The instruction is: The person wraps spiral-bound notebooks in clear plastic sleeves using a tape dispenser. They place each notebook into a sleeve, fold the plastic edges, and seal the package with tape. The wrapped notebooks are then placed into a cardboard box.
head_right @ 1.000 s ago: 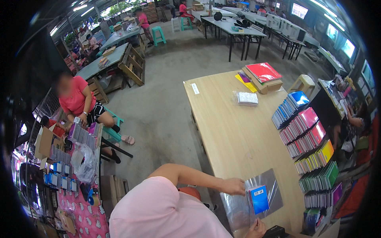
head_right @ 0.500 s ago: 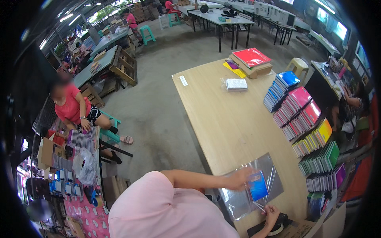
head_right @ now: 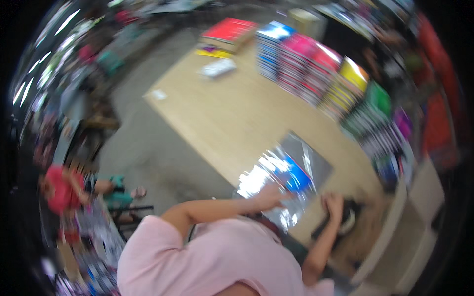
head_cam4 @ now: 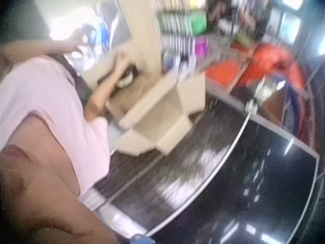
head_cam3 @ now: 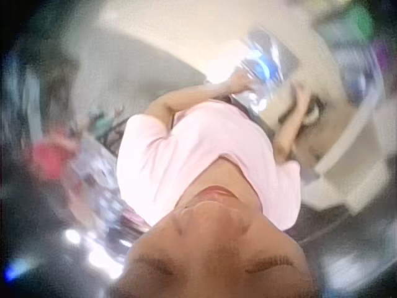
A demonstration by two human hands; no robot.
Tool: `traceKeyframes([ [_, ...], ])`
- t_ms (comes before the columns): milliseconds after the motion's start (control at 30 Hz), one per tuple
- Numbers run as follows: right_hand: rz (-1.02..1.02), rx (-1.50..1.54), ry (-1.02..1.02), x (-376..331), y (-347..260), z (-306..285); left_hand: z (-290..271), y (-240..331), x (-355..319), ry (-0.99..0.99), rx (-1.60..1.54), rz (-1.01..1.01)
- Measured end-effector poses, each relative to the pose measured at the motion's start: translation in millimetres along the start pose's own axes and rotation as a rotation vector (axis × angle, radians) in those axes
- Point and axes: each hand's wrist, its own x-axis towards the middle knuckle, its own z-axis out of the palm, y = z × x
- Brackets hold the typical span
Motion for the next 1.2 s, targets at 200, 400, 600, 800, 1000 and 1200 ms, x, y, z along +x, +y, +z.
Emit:
traceKeyframes([
  [200, -0.390, 0.132, 0.151, 17.9, -105.0, 30.0, -28.8, 14.9, 10.0, -0.200, 0.245, -0.103],
  [400, -0.164, -0.311, -0.369, 90.6, -82.7, 75.8, -33.7, 25.5, 15.6, -0.195, 0.198, -0.101],
  [600, 0.029, -0.214, -0.506, 92.8, -75.3, 80.2, -35.0, 26.6, 4.4, -0.157, 0.179, -0.139],
  [800, -0.116, -0.238, -0.540, 86.5, -76.6, 79.0, -43.9, 38.0, -2.0, -0.207, 0.185, -0.207],
  [1000, -0.267, -0.293, -0.089, 84.2, -71.7, 89.7, -48.2, 38.6, -2.5, -0.230, 0.202, -0.210],
  [1200, -0.500, -0.236, 0.371, 108.1, -23.1, 87.7, -47.4, 47.0, -2.7, -0.207, 0.202, -0.206],
])
